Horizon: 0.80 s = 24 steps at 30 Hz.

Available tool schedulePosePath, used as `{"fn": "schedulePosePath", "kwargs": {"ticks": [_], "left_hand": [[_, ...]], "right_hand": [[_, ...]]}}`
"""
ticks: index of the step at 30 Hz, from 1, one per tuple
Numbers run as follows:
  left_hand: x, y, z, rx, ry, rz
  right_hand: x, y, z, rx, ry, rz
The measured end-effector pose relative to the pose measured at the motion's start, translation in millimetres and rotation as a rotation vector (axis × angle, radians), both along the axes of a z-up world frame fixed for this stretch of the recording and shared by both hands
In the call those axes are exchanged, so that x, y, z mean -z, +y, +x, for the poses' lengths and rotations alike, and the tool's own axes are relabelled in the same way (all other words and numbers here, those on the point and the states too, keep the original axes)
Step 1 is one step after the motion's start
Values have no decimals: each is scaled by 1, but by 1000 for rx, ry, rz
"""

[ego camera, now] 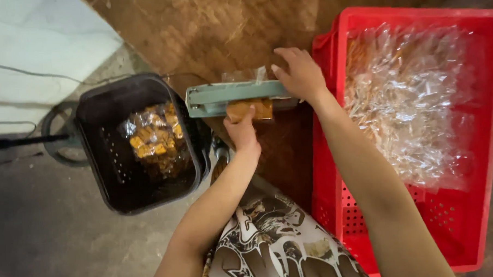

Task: The person packages food items by placing them into plastic bags, sealing them with a heat sealer, and dropping the finished bags into a black bin.

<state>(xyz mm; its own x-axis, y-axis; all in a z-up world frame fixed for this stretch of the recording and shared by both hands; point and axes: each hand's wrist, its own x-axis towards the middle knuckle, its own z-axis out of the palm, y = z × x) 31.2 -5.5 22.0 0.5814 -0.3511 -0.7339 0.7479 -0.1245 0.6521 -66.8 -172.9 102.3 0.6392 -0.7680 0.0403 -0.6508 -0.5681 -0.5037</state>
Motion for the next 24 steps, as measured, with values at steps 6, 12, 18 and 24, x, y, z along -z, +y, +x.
{"fn": "schedulePosePath", "kwargs": {"ticks": [6, 12, 18, 24], "left_hand": [[35, 14, -31, 192, -222, -98], [-15, 65, -33, 519, 37, -43], [-46, 91, -4, 616, 1, -147], [-23, 117, 39, 474, -134, -306]], "right_hand": [[-53, 65, -109, 230, -804, 265], [-63, 141, -241, 601, -697, 281], [-5, 191, -305, 851, -293, 373], [15, 217, -304, 823, 257, 85]]}}
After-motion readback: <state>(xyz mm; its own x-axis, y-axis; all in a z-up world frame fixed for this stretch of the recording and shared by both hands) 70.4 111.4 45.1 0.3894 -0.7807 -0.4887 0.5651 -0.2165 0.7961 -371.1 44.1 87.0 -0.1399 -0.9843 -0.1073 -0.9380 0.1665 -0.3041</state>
